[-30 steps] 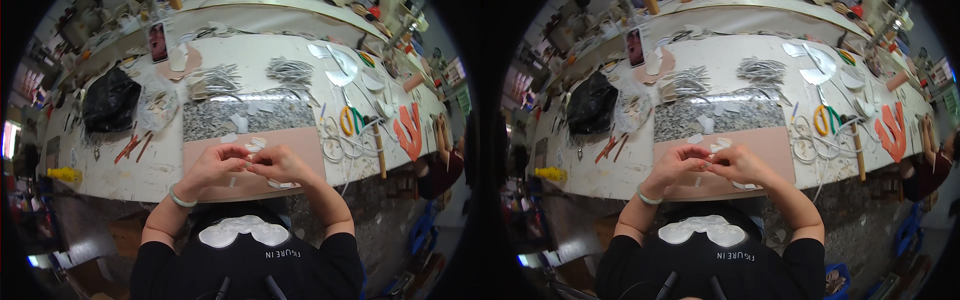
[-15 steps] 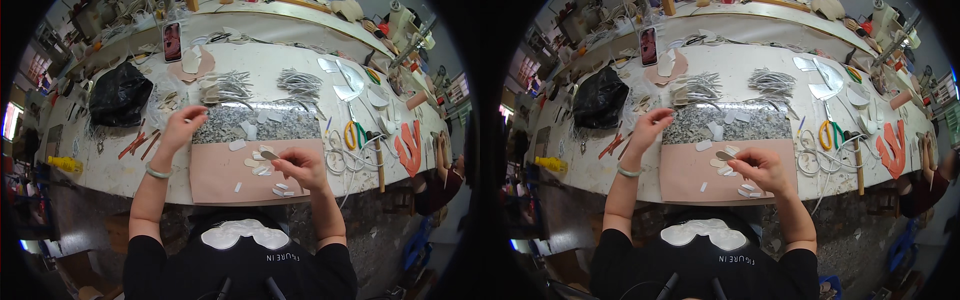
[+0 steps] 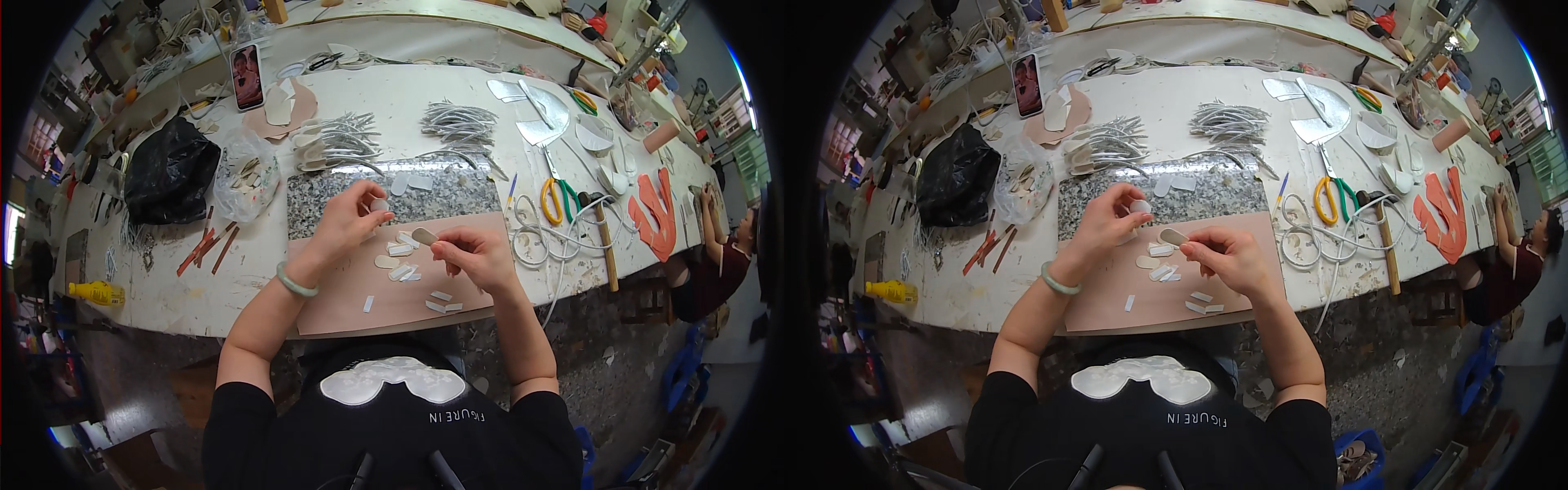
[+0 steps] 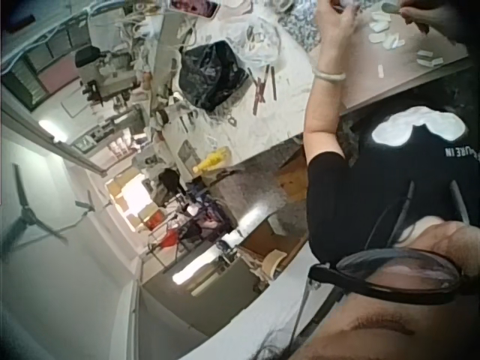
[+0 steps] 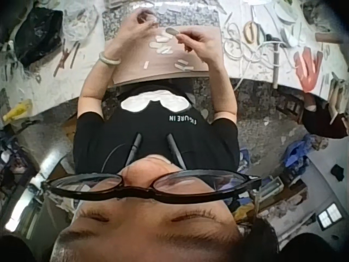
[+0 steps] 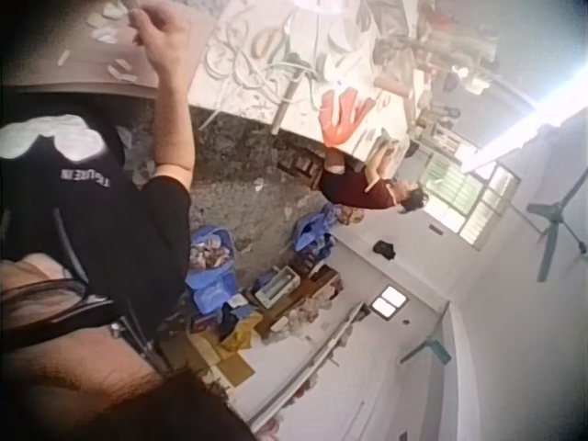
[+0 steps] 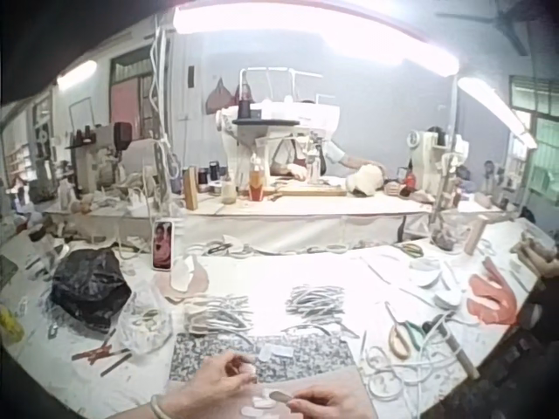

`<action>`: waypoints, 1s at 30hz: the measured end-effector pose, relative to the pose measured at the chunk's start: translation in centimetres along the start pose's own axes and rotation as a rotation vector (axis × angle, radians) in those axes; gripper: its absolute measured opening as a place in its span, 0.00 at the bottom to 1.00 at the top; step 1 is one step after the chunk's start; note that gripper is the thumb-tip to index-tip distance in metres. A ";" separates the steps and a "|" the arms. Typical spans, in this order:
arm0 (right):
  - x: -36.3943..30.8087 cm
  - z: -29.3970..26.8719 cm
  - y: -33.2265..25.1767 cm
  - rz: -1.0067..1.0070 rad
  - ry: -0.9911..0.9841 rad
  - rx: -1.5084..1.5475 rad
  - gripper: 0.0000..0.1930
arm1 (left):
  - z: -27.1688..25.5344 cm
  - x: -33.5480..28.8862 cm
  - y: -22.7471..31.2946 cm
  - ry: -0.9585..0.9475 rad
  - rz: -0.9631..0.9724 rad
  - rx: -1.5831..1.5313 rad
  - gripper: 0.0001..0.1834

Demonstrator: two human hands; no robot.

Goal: The person assembles small white decorative pieces by hand, repeatedly picking up individual items and attaching them to a central core. They also use a small tool to mark or adjust the pieces and handle a bundle of silver ribbons. The workspace is cluttered with craft supplies, and a smartphone plays a video in the background.

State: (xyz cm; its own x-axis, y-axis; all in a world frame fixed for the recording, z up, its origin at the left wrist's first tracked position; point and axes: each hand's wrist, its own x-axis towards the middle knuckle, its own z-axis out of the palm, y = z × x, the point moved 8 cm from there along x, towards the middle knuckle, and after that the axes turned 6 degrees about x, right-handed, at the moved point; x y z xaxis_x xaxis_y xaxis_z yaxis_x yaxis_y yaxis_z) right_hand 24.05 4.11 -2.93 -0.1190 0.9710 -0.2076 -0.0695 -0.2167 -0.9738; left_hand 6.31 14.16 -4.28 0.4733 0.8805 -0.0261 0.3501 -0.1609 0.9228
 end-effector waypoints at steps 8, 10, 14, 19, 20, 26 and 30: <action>1.4 1.6 -0.7 -0.292 -0.054 -0.107 0.08 | 0.2 -4.7 -1.2 -0.029 -0.296 -0.871 0.15; 1.1 2.2 -1.8 -0.419 -0.068 -0.261 0.08 | 0.3 -5.5 -0.1 0.022 -0.237 -0.841 0.15; 0.5 3.6 -2.5 -0.360 -0.118 -0.245 0.07 | 1.5 -6.4 -0.4 -0.118 -0.296 -0.749 0.16; 0.2 4.0 -3.5 -0.362 -0.142 -0.337 0.08 | 2.1 -7.3 0.9 -0.201 -0.404 -0.699 0.15; 0.1 4.1 -3.8 -0.388 -0.144 -0.365 0.08 | 2.1 -7.3 0.9 -0.211 -0.399 -0.703 0.14; 0.0 4.3 -4.1 -0.376 -0.142 -0.391 0.07 | 2.0 -7.7 1.2 -0.213 -0.366 -0.738 0.14; 0.3 4.1 -3.5 -0.360 -0.115 -0.336 0.05 | 1.9 -7.7 0.9 -0.229 -0.360 -0.839 0.14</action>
State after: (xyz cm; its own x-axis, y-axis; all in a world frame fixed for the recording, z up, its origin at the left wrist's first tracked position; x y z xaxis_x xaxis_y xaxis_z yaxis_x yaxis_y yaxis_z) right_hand 20.23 4.72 0.79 -0.2553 0.9567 0.1398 0.1941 0.1923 -0.9620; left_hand 4.54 6.34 -3.99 0.6289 0.6911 -0.3562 -0.1480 0.5561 0.8178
